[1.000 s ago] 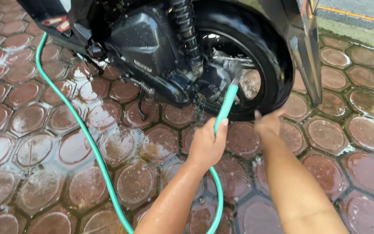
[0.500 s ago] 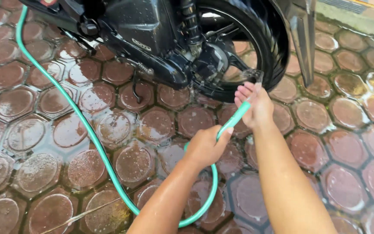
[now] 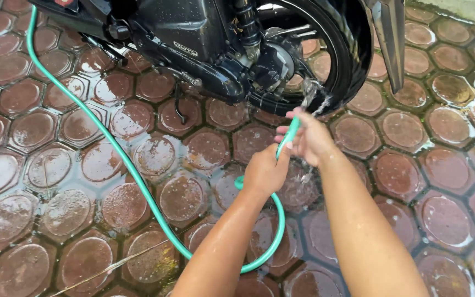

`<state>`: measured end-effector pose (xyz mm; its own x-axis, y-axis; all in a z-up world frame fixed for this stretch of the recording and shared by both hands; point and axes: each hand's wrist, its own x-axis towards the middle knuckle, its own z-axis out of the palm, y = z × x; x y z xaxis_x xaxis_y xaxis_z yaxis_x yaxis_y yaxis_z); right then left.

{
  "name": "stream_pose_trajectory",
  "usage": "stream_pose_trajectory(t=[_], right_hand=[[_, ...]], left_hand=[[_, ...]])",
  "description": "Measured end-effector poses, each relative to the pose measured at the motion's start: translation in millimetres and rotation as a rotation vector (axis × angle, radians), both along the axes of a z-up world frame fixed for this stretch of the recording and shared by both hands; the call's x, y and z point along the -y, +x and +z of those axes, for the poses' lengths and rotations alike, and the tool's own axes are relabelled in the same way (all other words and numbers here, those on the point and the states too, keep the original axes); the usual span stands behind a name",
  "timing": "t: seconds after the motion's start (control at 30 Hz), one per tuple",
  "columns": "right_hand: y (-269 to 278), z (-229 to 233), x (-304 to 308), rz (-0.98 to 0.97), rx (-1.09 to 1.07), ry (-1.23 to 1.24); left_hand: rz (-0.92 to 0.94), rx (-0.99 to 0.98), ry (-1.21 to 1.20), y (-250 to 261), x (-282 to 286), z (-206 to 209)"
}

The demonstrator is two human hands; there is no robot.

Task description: Washing a motorcycle with a garden hose and wiping it down with a cleaning cloth.

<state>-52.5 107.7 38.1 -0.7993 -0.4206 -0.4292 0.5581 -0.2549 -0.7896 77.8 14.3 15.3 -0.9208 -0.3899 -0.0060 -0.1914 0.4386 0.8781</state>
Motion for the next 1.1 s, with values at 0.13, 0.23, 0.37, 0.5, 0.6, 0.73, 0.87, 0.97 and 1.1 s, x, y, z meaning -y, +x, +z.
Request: stream_pose_trajectory(t=[0.13, 0.23, 0.37, 0.5, 0.6, 0.73, 0.87, 0.97, 1.1], right_hand=[[8, -17, 9, 0.079, -0.081, 0.112], [-7, -27, 8, -0.066, -0.186, 0.168], [-28, -24, -3, -0.334, -0.390, 0.539], [-37, -2, -18, -0.310, -0.525, 0.664], [-31, 16, -15, -0.265, -0.701, 0.579], [-20, 41, -4, -0.153, -1.040, 0.708], [-4, 61, 10, -0.154, -0.832, 0.435], [-4, 64, 17, -0.065, -0.692, 0.158], [-6, 66, 21, -0.063, -0.715, 0.081]], left_hand=[[0.022, -0.027, -0.015, -5, 0, -14], [-0.044, -0.034, -0.002, -6, 11, -11], [-0.178, 0.131, -0.407, 4, 37, 1], [-0.122, 0.190, -0.389, 10, 47, -5], [-0.061, 0.152, -0.338, 14, 55, -12], [0.103, -0.067, -0.302, 16, 59, 10], [0.224, -0.146, -0.272, 25, 71, 37], [0.239, -0.218, -0.354, 30, 85, 47], [0.249, -0.254, -0.341, 31, 87, 57]])
